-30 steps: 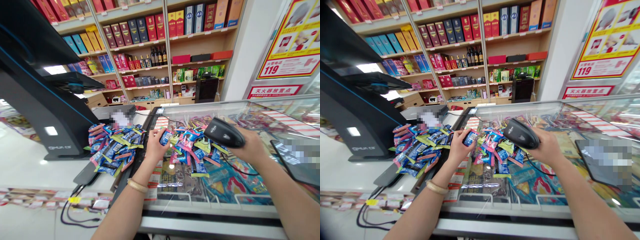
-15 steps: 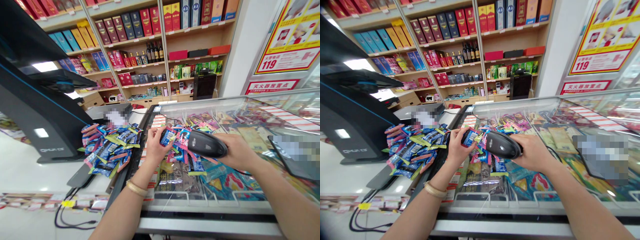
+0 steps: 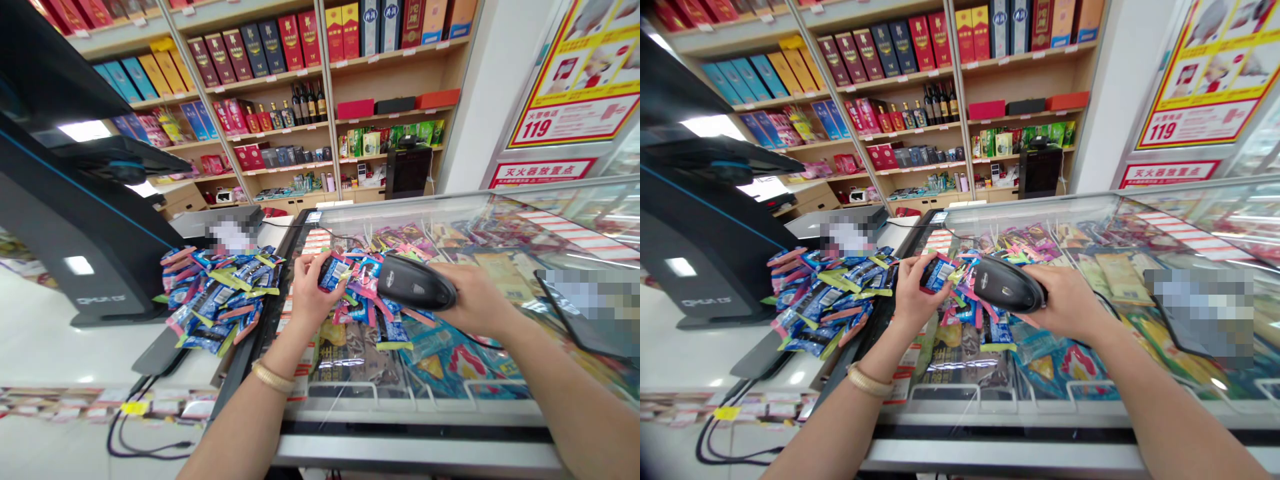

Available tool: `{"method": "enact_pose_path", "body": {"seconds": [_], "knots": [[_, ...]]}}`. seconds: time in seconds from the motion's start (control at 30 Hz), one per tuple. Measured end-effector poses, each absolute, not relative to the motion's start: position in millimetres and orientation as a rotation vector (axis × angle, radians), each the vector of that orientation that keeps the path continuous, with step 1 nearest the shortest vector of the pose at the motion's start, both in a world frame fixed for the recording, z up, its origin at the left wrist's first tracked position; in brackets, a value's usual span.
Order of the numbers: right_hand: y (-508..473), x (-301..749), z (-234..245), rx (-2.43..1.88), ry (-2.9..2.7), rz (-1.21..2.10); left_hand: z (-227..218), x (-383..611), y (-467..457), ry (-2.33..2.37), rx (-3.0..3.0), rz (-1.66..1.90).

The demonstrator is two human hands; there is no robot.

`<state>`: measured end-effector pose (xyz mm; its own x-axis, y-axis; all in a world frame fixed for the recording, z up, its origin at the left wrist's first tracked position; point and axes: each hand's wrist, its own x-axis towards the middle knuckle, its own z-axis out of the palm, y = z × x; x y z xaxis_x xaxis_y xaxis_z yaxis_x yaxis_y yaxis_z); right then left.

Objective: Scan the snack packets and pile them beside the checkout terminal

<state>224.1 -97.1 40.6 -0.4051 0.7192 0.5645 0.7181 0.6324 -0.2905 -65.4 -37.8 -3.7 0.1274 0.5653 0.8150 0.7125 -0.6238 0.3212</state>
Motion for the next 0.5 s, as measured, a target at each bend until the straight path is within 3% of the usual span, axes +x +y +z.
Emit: {"method": "enact_pose_path", "body": {"seconds": [0.13,0.3,0.5], "knots": [[-90.4,235.4,36.7,-1.128,-2.050,-0.117,-1.3,-59.0,-47.6,-1.106,-2.371,-1.569],[-80.7,247.7,31.2,-1.169,-1.941,-0.254,-1.2,-39.8,-66.8,-0.718,-2.792,-1.322],[-68.1,270.6,23.0,-1.367,-1.837,-0.384,-13.7,-17.6,-77.7,-0.535,-2.812,-1.041]]}}
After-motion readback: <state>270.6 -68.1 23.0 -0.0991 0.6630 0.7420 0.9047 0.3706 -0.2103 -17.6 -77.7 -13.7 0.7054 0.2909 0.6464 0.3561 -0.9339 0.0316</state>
